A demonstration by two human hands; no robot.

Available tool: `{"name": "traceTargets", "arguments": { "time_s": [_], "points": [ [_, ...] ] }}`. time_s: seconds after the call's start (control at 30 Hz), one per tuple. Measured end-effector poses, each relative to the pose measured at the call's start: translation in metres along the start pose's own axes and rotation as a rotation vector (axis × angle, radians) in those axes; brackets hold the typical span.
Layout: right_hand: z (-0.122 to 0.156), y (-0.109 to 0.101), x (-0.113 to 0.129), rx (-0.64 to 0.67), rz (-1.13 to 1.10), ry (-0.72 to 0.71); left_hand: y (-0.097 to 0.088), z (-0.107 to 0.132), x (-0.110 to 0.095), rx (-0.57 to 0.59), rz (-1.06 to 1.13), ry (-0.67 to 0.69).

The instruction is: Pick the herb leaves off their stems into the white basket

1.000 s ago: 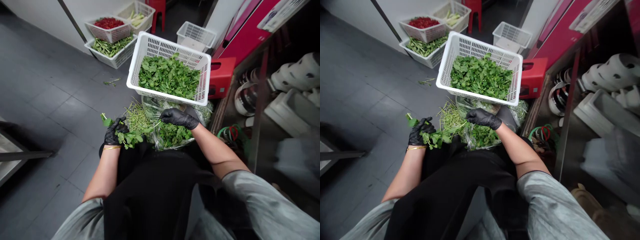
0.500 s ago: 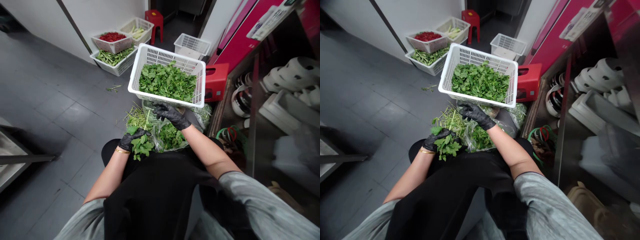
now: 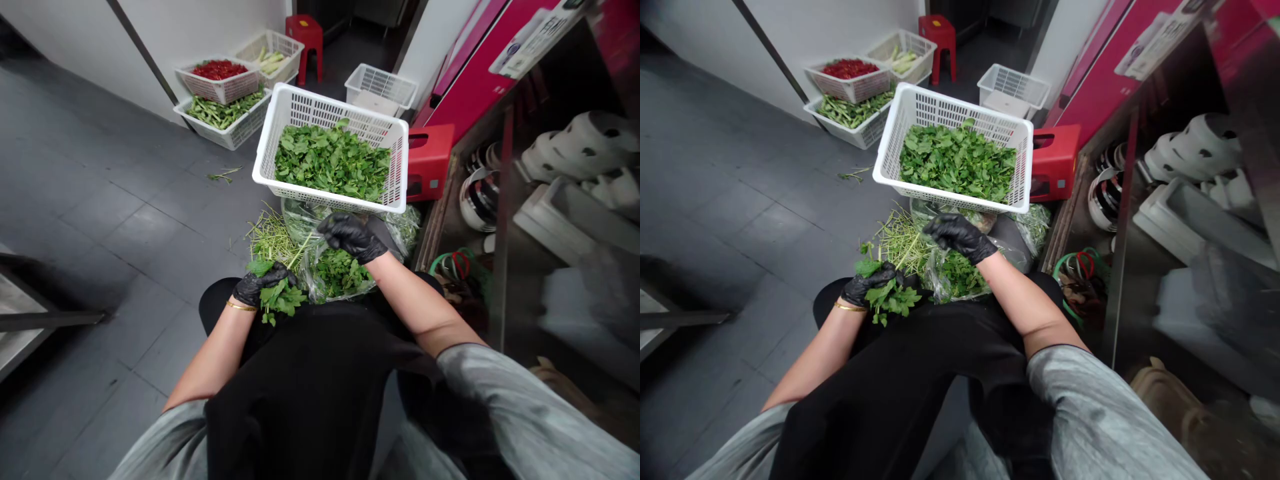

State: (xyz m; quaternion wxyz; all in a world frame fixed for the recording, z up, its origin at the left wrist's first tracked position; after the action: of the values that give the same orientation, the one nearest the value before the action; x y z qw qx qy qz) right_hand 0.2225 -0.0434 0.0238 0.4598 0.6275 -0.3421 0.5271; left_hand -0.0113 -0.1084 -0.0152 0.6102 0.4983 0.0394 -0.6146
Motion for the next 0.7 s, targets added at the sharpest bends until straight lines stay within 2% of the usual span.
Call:
{"name": "traceTargets", "arguments": {
  "time_s": [0.03,0.1,0.23,0.3,0.47,0.53,0.6,0.7],
  "points": [
    [0.001,-0.004,-0.001,-0.104,-0.02,-0.037,0.001,-0.002,0.0,-0.032,0.038,0.016],
    [0.005,0.0,-0.01,-0.161,-0.015,-0.037,0.002,-0.01,0.001,-0.097,0.134,0.055],
    [0.012,0.037,-0.041,0.005,-0.002,0.145,0.01,-0.03,0.006,-0.149,0.223,0.024],
    [0.014,0.049,-0.051,0.039,0.007,0.203,0.012,-0.036,0.009,-0.157,0.234,0.007],
    [0.019,0.042,-0.053,0.098,0.052,0.24,0.009,-0.037,0.009,-0.15,0.245,0.081],
    [0.018,0.036,-0.05,0.037,0.02,0.164,0.009,-0.038,0.008,-0.17,0.227,0.11],
    [0.014,0.032,-0.048,-0.092,-0.022,0.079,0.011,-0.041,0.007,-0.194,0.23,0.138],
    [0.005,0.032,-0.049,-0.201,-0.058,0.061,0.018,-0.047,0.005,-0.24,0.277,0.167]
  ]
}}
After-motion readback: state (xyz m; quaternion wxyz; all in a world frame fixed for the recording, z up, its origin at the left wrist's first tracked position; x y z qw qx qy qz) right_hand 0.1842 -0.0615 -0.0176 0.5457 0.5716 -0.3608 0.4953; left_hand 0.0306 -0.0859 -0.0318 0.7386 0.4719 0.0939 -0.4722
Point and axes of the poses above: each hand's wrist, its own z-axis away from the middle knuckle, its own y-axis out of the palm, x = y × z, the point moved 3 cm from there along -z, towards the middle knuckle, and after that the axes turned 11 degrees about -y, right-handed, at the moved point
